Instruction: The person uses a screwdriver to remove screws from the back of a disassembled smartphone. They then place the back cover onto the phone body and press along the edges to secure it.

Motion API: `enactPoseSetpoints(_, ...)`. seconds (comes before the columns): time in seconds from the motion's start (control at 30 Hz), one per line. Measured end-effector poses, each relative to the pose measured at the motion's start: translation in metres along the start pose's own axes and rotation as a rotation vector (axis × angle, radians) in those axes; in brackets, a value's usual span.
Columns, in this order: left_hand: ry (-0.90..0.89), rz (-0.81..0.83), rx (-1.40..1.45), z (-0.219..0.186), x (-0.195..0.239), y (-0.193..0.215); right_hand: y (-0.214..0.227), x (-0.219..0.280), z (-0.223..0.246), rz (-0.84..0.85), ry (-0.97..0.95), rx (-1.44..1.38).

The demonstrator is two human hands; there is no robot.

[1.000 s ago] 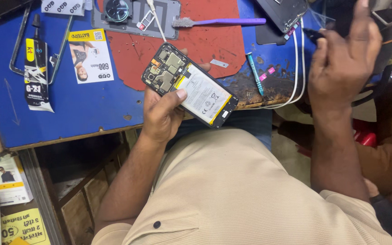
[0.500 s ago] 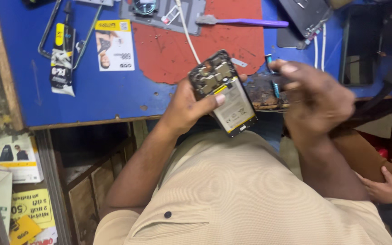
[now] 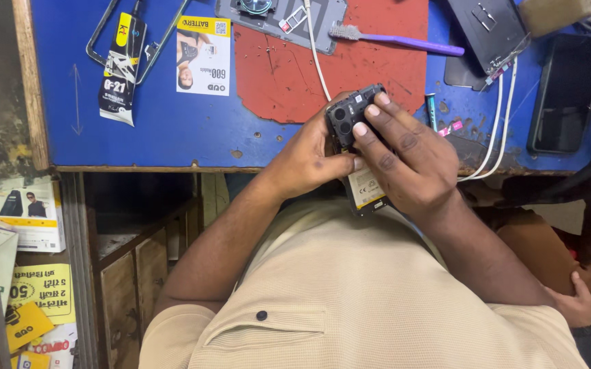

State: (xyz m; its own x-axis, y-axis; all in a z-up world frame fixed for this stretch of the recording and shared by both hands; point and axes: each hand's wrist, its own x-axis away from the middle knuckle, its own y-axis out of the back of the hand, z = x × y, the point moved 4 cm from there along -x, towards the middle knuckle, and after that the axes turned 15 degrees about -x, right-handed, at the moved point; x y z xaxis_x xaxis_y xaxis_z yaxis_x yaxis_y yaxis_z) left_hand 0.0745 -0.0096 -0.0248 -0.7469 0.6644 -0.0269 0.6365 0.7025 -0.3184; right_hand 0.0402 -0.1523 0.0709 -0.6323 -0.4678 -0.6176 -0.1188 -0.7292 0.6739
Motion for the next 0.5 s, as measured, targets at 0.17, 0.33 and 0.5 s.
enactPoseSetpoints(0.17, -0.011, -0.023, -0.031, -0.008, 0.0, 0.0, -0.001, -0.001, 0.004, -0.007, -0.036, 0.001)
enactPoseSetpoints(0.33, 0.004, 0.0, -0.041, -0.006, 0.0, 0.0, 0.008, -0.017, 0.0, -0.008, -0.159, -0.099)
enactPoseSetpoints(0.5, -0.024, 0.04, -0.148, 0.0, -0.002, 0.001, 0.016, -0.03, -0.01, 0.213, -0.128, -0.159)
